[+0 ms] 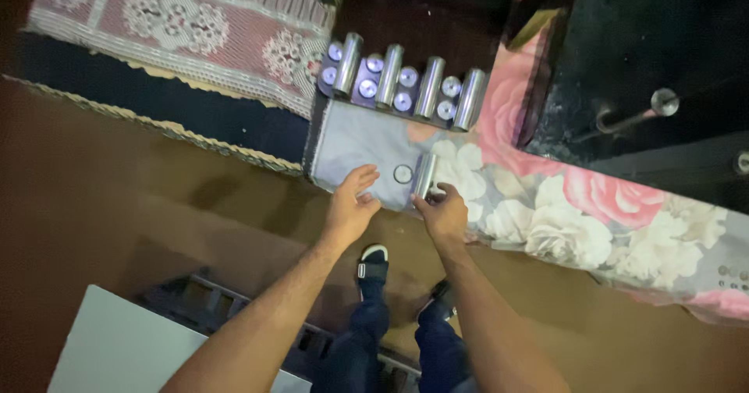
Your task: The person assembles a small table by inserting metal dowels into a glass tabletop and attaching wooden legs. They align the legs with the dowels and secure them in place.
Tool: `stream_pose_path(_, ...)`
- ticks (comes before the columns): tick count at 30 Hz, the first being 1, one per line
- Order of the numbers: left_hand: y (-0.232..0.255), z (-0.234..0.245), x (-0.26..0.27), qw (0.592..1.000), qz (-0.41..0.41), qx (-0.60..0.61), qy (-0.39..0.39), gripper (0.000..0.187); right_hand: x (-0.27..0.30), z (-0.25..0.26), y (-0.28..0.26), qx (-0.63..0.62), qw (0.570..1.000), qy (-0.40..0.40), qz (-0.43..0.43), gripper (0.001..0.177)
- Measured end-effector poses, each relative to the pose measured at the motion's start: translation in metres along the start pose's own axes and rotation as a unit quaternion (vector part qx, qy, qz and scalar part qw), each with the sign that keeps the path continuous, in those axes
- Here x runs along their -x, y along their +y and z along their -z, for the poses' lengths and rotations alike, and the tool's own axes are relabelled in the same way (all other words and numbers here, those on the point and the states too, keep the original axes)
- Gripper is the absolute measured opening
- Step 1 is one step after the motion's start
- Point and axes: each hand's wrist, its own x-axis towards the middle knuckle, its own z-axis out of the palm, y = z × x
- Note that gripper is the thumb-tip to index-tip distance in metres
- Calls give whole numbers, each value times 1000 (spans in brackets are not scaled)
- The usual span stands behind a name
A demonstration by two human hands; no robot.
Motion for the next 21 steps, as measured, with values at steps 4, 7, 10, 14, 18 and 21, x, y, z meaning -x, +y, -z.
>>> stream_pose_path(4, -15, 0, 0, 1000, -10, 25, -15, 62, -11, -6, 5, -17, 999, -27, -36, 49)
stream_pose_path(7, -18, -1, 2, 999, 15, 36, -26, 53, -8, -3, 4, -163, 978, -68, -109, 37)
stream_pose_path(10, -4, -18, -1, 997, 10, 63, -41, 46, 6, 15, 0, -298, 945, -90, -103, 30)
stream_pose_path(14, 59, -57, -3, 997, -32, 51, -49, 48, 28, 66, -24, -327, 940, -96, 8, 30)
stream_pose_path(18, 170, -94, 15, 994, -77, 24, -77, 60, 50, 154, -67, -281, 947, -72, 141, 30)
stream_pose_path(21, 255, -123, 43, 988, -124, -62, -71, 59, 66, 226, -96, -253, 954, -38, 158, 43)
